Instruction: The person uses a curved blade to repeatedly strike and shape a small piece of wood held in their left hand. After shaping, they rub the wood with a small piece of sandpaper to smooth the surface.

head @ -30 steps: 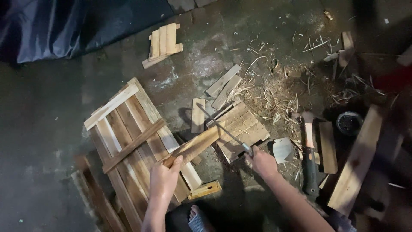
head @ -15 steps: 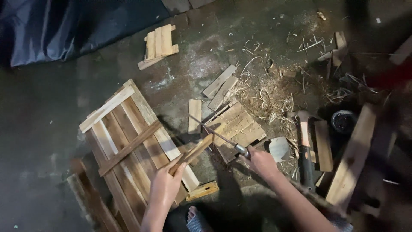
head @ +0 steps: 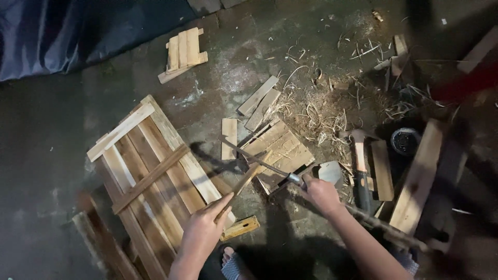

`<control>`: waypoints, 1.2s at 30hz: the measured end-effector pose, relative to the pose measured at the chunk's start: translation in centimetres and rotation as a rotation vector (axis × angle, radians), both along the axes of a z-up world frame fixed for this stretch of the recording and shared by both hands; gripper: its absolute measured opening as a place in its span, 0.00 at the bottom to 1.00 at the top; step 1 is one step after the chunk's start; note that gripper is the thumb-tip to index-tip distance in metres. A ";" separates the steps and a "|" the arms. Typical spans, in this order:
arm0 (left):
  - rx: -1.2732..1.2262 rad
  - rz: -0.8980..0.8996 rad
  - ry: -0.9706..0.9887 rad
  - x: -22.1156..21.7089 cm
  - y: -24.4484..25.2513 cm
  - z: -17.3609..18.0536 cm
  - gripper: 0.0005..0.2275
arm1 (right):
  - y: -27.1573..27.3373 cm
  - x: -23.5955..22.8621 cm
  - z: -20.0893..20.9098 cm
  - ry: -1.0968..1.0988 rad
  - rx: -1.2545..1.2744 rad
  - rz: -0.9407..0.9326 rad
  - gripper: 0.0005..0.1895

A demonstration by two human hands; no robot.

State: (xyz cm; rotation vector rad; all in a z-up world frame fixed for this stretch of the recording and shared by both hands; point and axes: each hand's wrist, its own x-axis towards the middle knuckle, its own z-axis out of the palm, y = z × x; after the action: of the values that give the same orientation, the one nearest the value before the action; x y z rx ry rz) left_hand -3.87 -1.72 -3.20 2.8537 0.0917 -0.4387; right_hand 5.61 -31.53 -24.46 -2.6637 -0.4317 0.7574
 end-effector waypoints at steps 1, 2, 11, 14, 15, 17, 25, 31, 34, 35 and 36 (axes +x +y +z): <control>0.020 -0.005 0.038 -0.1 0.0 0.0 0.23 | -0.1 -0.1 -0.8 -0.060 0.009 0.007 0.14; 0.022 -0.005 0.038 -0.1 0.1 -0.2 0.23 | -0.2 0.1 -0.7 -0.060 0.011 0.007 0.14; -0.075 0.025 0.001 0.3 0.1 0.0 0.21 | -0.3 -0.2 -1.0 0.153 -0.143 -0.092 0.19; -0.104 -0.003 -0.081 0.2 0.5 -0.2 0.20 | -0.1 -0.7 -3.9 -0.003 0.051 -0.068 0.12; -0.040 0.001 -0.053 0.1 0.6 -0.4 0.21 | 0.0 -0.7 -4.1 -0.065 0.058 -0.083 0.15; 0.027 0.002 -0.023 -0.1 0.7 -0.4 0.21 | 0.1 -0.4 -3.5 -0.125 0.068 -0.101 0.17; -0.086 0.115 0.014 0.7 0.3 1.8 0.21 | 0.6 0.3 -2.1 0.131 0.016 -0.139 0.15; -0.006 0.083 0.077 0.6 0.3 1.5 0.22 | 0.7 0.7 -2.3 0.153 -0.059 -0.143 0.16; -0.048 0.145 0.069 0.7 0.6 1.3 0.21 | 1.9 1.0 0.6 0.260 -0.105 -0.200 0.17; -0.049 0.148 0.069 0.7 0.6 1.4 0.21 | 2.0 0.7 -0.3 0.259 -0.106 -0.197 0.17; -0.037 0.164 0.096 0.8 0.6 1.6 0.21 | 2.0 0.5 -1.2 0.160 -0.026 -0.174 0.16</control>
State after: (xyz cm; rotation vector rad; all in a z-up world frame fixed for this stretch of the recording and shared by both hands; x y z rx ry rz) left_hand -3.09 -1.14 -1.63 2.7610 0.3292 -0.5366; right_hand 6.08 -29.55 -25.62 -2.5968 -0.1473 0.9176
